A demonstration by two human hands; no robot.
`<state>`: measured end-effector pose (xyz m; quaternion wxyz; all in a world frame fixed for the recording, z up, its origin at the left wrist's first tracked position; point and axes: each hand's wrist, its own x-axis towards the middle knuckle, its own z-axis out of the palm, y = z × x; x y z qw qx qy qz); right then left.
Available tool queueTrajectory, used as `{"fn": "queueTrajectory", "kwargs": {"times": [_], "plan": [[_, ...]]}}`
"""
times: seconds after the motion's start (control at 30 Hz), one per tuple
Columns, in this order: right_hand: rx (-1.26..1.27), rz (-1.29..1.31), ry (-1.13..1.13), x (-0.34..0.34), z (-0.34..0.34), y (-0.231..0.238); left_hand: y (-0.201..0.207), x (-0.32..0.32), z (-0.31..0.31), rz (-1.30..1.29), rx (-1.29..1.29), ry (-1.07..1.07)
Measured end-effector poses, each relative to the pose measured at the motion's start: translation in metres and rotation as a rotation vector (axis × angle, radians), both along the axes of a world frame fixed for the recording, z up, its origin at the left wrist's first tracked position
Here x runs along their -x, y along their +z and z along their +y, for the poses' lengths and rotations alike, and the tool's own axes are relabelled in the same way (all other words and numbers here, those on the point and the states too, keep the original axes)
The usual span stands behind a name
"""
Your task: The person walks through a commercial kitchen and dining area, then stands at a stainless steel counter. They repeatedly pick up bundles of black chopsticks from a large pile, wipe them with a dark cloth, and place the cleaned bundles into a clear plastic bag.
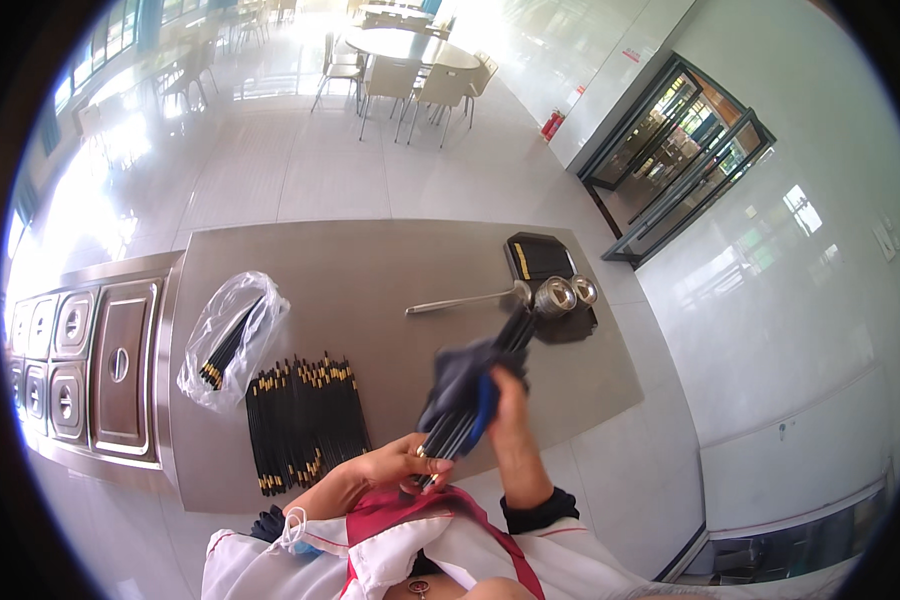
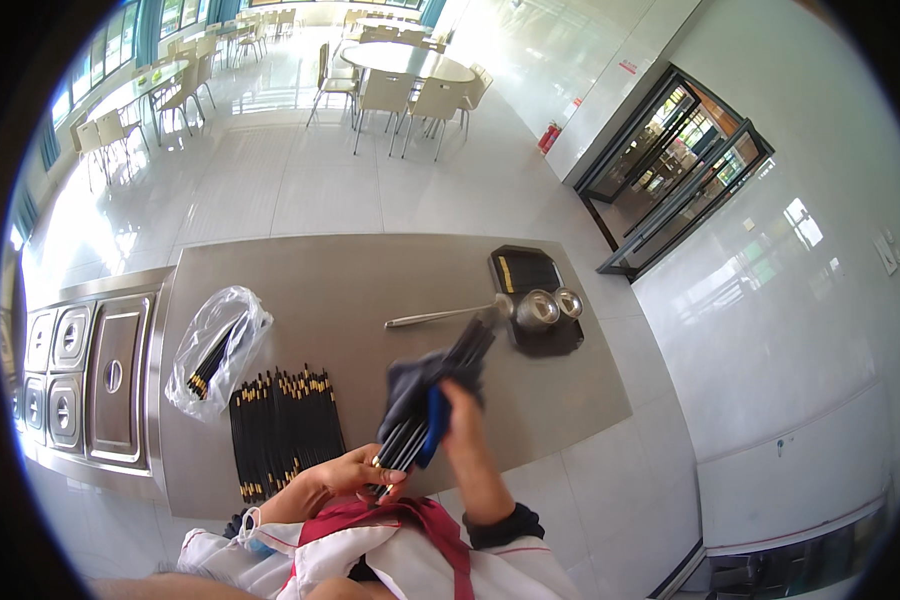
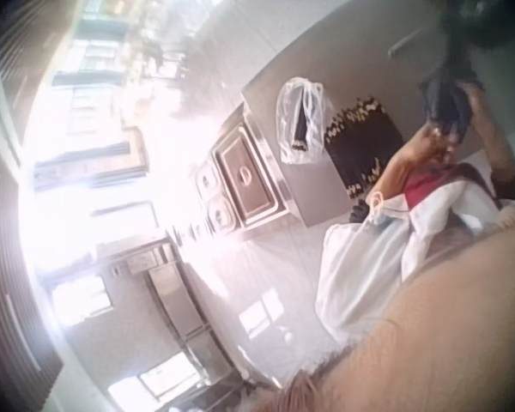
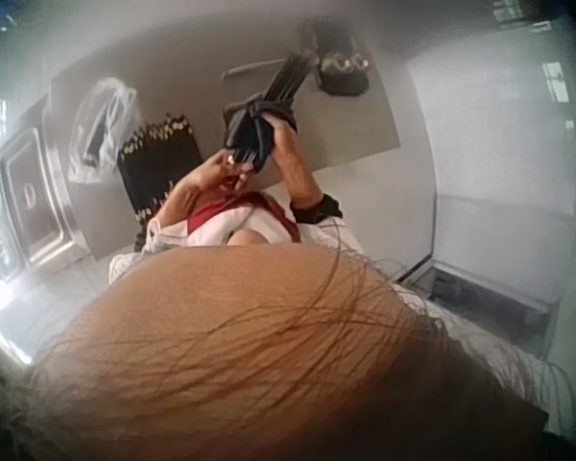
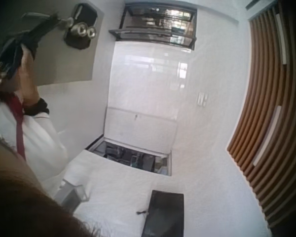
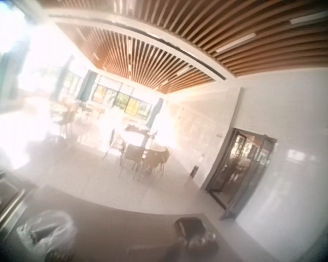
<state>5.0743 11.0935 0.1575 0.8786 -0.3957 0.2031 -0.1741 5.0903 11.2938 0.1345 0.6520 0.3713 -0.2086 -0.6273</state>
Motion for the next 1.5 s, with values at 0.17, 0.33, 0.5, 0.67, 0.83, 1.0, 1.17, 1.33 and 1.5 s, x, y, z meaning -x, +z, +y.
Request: {"fn": "queueTrajectory", "kwargs": {"times": [0.17, 0.33, 0.5, 0.67, 0.83, 1.0, 1.17, 1.33, 1.5], "plan": [[-0.01, -0.082, -0.043, -0.024, -0.035, 0.014, -0.014, 0.011, -0.004, 0.0, 0.074, -0.004], [0.072, 0.029, -0.031, -0.009, -0.009, -0.022, -0.025, 0.006, -0.001, -0.108, 0.049, 0.077], [0.503, 0.036, 0.152, 0.022, 0.039, -0.027, -0.004, 0.001, 0.009, -0.084, -0.087, 0.102], [0.682, 0.004, 0.286, 0.036, 0.044, -0.037, -0.007, 0.001, 0.009, -0.072, -0.05, 0.169], [0.617, -0.066, 0.261, 0.029, 0.03, -0.03, -0.012, -0.001, 0.003, -0.109, -0.016, 0.163], [0.444, -0.078, -0.133, 0.003, 0.006, -0.005, 0.008, 0.002, 0.009, -0.162, -0.018, 0.205], [0.777, -0.158, -0.116, 0.001, 0.007, -0.003, -0.01, 0.009, 0.007, -0.24, -0.04, 0.251], [0.864, -0.192, 0.079, 0.022, 0.04, 0.011, -0.001, 0.004, 0.01, -0.26, -0.016, 0.252], [1.108, -0.214, 0.11, 0.017, 0.023, 0.036, -0.001, 0.0, 0.012, -0.337, 0.006, 0.246]]}}
